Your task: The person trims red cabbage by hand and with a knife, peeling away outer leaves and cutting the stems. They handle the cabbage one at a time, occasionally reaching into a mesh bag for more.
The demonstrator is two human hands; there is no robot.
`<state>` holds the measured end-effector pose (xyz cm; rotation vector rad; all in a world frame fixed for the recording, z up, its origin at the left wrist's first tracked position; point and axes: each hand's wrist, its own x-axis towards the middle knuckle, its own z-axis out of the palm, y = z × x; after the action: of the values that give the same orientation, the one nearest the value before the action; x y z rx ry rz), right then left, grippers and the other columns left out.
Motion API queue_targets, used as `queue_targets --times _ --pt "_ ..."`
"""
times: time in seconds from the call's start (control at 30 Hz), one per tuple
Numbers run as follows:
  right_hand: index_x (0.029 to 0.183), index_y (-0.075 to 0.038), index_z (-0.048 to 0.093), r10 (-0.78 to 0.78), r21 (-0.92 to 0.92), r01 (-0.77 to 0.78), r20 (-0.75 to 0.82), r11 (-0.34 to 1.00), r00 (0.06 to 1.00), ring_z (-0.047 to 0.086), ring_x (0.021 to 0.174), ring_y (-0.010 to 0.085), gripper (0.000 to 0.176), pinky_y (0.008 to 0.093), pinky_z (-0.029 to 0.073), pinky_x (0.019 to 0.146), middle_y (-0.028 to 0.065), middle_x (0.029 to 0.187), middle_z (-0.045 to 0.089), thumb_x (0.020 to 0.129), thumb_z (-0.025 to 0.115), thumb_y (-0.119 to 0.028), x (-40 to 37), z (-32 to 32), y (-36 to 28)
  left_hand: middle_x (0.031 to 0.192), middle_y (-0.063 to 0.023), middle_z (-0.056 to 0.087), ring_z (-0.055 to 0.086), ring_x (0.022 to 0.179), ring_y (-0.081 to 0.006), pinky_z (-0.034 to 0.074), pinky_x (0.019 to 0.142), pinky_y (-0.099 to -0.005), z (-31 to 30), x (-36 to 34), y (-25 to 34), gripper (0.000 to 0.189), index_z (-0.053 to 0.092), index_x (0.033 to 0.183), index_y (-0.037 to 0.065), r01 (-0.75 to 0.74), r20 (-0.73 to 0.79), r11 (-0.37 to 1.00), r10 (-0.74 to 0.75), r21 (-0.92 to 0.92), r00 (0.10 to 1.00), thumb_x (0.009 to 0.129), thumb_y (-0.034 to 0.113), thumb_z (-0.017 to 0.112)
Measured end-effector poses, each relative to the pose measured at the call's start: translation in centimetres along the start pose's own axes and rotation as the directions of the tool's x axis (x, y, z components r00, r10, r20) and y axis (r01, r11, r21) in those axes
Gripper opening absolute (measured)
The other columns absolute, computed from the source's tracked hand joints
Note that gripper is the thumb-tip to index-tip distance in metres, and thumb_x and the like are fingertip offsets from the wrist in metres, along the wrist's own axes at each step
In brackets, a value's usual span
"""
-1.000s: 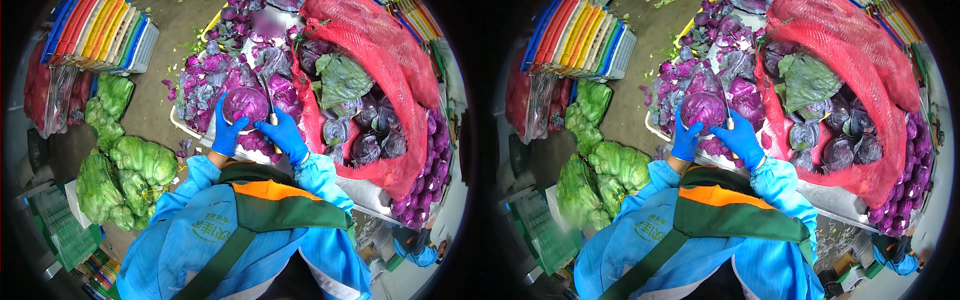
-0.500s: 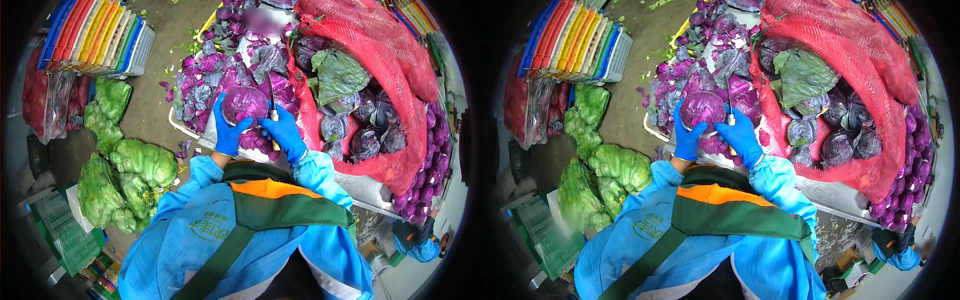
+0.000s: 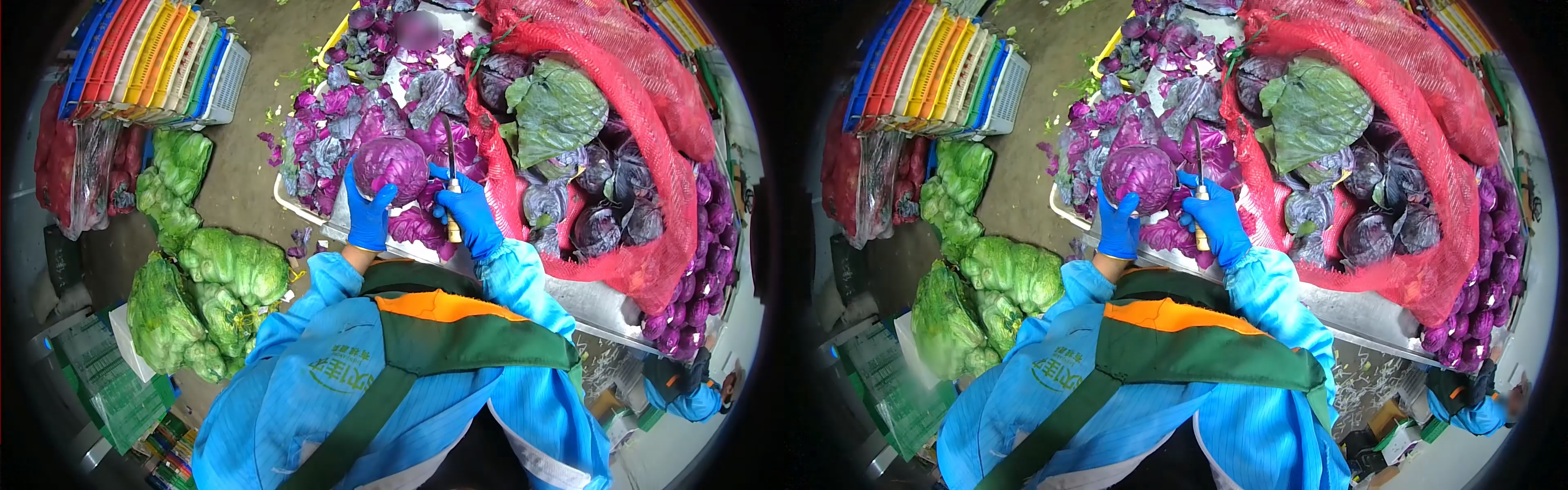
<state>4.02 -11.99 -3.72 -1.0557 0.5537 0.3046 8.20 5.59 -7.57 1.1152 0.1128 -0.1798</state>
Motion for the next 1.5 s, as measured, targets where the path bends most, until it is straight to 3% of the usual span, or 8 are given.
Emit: queue_targets --times 0.4,0.6,0.73,1.0,1.23,1.33,1.4,1.5 --pt "0.109 0.001 0.061 -0.249 -0.202 0.183 -0.38 0.962 0.891 0.057 0.058 0.0096 0.024 0.0238 0.046 0.051 0.007 0.08 0.065 0.086 0.064 -0.007 1.3 -3.0 -0.1 0.138 -0.0164 0.043 0.046 0.125 -0.0331 0.038 0.106 -0.05 -0.2 0.0 0.9 0.067 0.036 0.139 0.007 0.414 0.107 0.708 -0.436 -0.572 0.894 0.084 0.031 0.065" --pt "0.127 0.002 0.053 -0.391 -0.521 0.287 -0.097 0.803 0.915 0.057 0.107 0.0194 0.062 0.0315 0.044 0.095 0.0115 0.118 0.062 0.076 0.079 -0.023 -1.2 1.3 -2.2 0.142 -0.0175 0.038 0.04 0.13 -0.0366 0.033 0.108 -0.0577 -0.4 -0.1 0.1 0.076 0.031 0.143 0.008 0.453 0.159 0.791 -0.427 -0.411 0.89 0.085 0.05 0.058" --pt "0.124 0.0 0.055 -0.155 -0.188 0.134 -0.102 0.973 0.983 0.06 0.076 0.0108 0.057 0.0246 0.05 0.065 0.0084 0.104 0.064 0.077 0.078 -0.023 -1.5 1.1 -3.1 0.141 -0.017 0.041 0.042 0.13 -0.032 0.036 0.108 -0.0519 -2.1 -0.7 1.3 0.071 0.034 0.142 0.008 0.6 0.524 0.47 -0.298 -0.647 0.798 0.089 0.048 0.056" --pt "0.091 -0.004 0.059 -0.188 -0.213 0.141 -0.218 0.967 0.958 0.052 0.052 0.0073 0.02 0.023 0.043 0.046 0.0003 0.068 0.058 0.081 0.073 -0.014 -0.7 0.6 -2.2 0.141 -0.0126 0.043 0.044 0.128 -0.0314 0.037 0.108 -0.0515 -3.3 1.2 1.4 0.061 0.032 0.143 0.009 0.532 0.366 0.78 -0.414 -0.33 0.833 0.09 0.018 0.06" --pt "0.079 -0.007 0.058 -0.246 -0.128 0.212 -0.398 0.969 0.884 0.048 0.047 0.0066 0.017 0.0228 0.038 0.042 -0.0015 0.06 0.054 0.082 0.072 -0.015 -0.1 -3.6 -2.6 0.15 -0.015 0.028 0.03 0.137 -0.0364 0.026 0.111 -0.0572 -1.3 0.9 3.6 0.086 0.026 0.147 0.016 0.652 0.527 0.577 -0.398 -0.492 0.751 0.083 0.07 0.043" --pt "0.096 -0.001 0.063 -0.313 -0.315 0.182 -0.441 0.932 0.841 0.06 0.062 0.0122 0.023 0.0256 0.048 0.055 0.0056 0.077 0.065 0.081 0.074 -0.015 0.2 -3.4 -2.6 0.151 -0.015 0.025 0.027 0.138 -0.0366 0.024 0.112 -0.0577 -1.6 1.2 2.9 0.092 0.024 0.147 0.017 0.622 0.332 0.708 -0.529 -0.334 0.781 0.08 0.078 0.038" --pt "0.12 0.002 0.057 -0.783 -0.719 0.457 -0.195 0.524 0.591 0.064 0.091 0.0187 0.047 0.0297 0.051 0.078 0.0136 0.107 0.066 0.079 0.075 -0.015 -0.7 -1.4 -2.6 0.151 -0.0155 0.025 0.028 0.137 -0.0357 0.024 0.112 -0.0568 -2.3 1.2 2.0 0.092 0.023 0.148 0.014 0.622 0.329 0.737 -0.538 -0.263 0.776 0.081 0.076 0.038" --pt "0.129 -0.002 0.052 -0.519 -0.55 0.404 -0.062 0.731 0.853 0.06 0.108 0.0192 0.062 0.0315 0.047 0.092 0.0137 0.122 0.061 0.075 0.079 -0.015 -3.0 0.9 -3.7 0.15 -0.0156 0.027 0.03 0.137 -0.0346 0.025 0.112 -0.0557 -2.0 1.3 2.1 0.088 0.024 0.147 0.012 0.643 0.377 0.684 -0.526 -0.345 0.762 0.084 0.069 0.045"
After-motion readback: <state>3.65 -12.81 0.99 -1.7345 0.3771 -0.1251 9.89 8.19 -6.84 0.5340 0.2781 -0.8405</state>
